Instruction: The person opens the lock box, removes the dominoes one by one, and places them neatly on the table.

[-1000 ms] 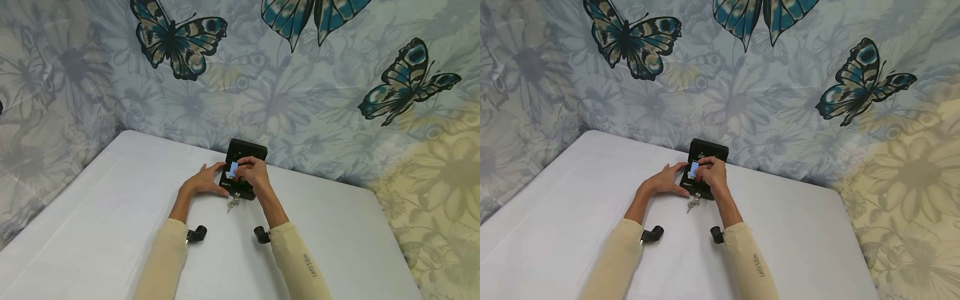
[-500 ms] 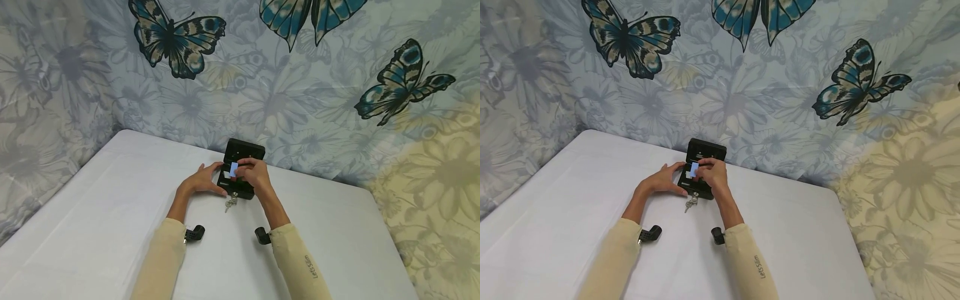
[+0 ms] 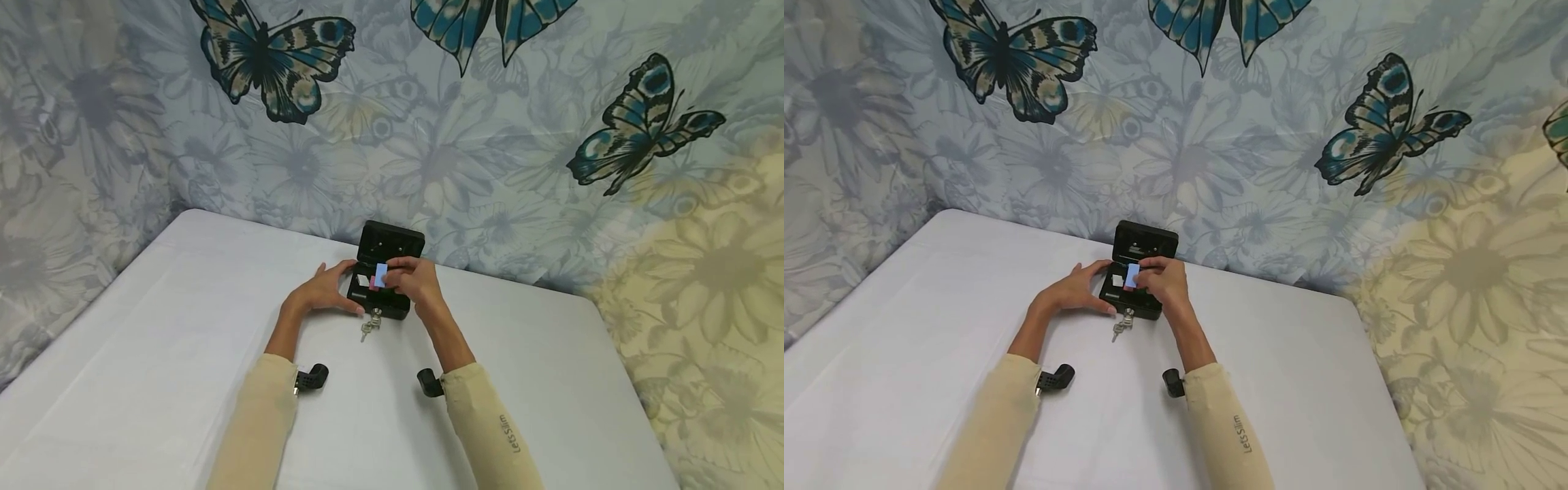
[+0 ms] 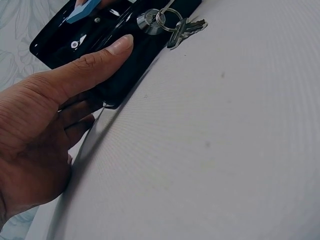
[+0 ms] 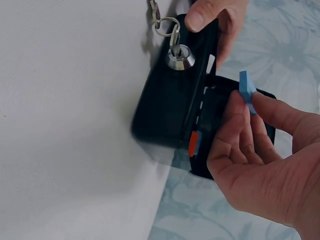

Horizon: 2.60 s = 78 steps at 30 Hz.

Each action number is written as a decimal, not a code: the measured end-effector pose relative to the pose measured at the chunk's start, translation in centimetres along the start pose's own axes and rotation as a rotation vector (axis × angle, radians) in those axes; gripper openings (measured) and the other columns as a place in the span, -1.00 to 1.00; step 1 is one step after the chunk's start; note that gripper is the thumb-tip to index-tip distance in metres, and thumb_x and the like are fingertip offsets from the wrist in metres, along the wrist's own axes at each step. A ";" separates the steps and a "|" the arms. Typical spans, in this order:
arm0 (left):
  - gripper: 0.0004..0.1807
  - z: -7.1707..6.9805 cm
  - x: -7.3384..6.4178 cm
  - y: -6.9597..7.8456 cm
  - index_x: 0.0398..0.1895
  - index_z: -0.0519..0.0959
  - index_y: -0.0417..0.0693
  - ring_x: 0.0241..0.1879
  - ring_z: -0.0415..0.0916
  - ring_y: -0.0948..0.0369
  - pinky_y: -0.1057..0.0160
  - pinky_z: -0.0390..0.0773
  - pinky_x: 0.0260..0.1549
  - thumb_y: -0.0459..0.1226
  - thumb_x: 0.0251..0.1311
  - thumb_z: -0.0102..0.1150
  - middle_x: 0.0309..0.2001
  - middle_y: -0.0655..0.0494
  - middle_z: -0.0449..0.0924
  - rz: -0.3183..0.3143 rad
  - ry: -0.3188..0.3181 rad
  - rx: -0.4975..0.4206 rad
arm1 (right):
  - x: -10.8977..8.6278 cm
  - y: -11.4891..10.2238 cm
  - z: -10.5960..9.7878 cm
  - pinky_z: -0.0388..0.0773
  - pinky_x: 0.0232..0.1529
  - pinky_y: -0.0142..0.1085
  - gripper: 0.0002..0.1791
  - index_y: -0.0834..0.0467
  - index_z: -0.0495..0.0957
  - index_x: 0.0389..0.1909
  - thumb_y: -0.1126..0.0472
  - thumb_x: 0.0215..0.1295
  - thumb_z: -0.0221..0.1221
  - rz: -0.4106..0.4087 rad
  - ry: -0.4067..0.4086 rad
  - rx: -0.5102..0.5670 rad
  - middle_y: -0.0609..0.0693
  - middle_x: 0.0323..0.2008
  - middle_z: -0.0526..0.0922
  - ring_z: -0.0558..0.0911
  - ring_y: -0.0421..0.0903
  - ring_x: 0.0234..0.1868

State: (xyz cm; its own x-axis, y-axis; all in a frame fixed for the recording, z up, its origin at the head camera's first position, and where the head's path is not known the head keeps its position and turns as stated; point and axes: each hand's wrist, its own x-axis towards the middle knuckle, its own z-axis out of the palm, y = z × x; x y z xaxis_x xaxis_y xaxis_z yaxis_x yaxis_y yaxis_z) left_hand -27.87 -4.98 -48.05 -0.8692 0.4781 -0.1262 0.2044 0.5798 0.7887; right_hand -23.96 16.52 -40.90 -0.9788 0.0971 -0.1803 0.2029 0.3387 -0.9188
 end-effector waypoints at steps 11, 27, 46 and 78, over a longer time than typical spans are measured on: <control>0.27 0.0 0.1 0.3 0.70 0.05 0.05 0.70 -0.44 -0.30 -0.40 -0.19 0.63 0.03 -0.03 0.64 0.70 -0.07 0.03 0.001 -0.006 -0.019 | -0.3 0.2 -0.3 0.73 -0.02 -0.24 -0.66 0.20 0.71 0.07 0.33 0.27 0.36 0.010 0.005 0.008 0.10 -0.18 0.85 0.77 -0.22 -0.35; 0.25 -0.1 0.0 0.3 0.67 0.08 -0.06 0.72 -0.25 -0.14 -0.22 -0.43 0.68 -0.03 -0.04 0.65 0.66 -0.12 0.13 0.031 0.008 -0.027 | -0.5 1.5 -1.6 0.74 0.06 -0.20 -0.63 0.18 0.69 0.12 0.29 0.29 0.37 0.070 0.033 0.009 0.11 -0.09 0.84 0.76 -0.21 -0.31; 0.27 0.0 -0.1 0.0 0.69 0.06 -0.01 0.71 -0.44 -0.25 -0.32 -0.30 0.66 -0.01 -0.04 0.65 0.69 -0.09 0.06 0.012 0.004 -0.022 | -0.9 2.3 -3.5 0.74 -0.04 -0.26 -0.65 0.20 0.69 0.10 0.30 0.28 0.37 0.082 0.055 0.033 -0.06 -0.30 0.84 0.76 -0.22 -0.34; 0.27 -0.2 0.2 0.0 0.68 0.06 -0.05 0.72 -0.27 -0.17 -0.26 -0.40 0.68 0.00 -0.04 0.65 0.68 -0.11 0.09 0.043 -0.002 0.001 | -1.1 2.7 -7.2 0.72 0.11 -0.24 -0.56 0.19 0.65 0.21 0.26 0.30 0.36 0.119 0.117 0.036 -0.04 -0.17 0.80 0.76 -0.25 -0.31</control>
State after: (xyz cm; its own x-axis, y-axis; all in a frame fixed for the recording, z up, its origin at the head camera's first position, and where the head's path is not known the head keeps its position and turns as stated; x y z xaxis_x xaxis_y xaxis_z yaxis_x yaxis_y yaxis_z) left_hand -28.12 -5.01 -47.97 -0.8589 0.5035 -0.0935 0.2418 0.5597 0.7926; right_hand -22.12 24.09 -40.65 -0.9376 0.2433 -0.2484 0.3138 0.2847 -0.9058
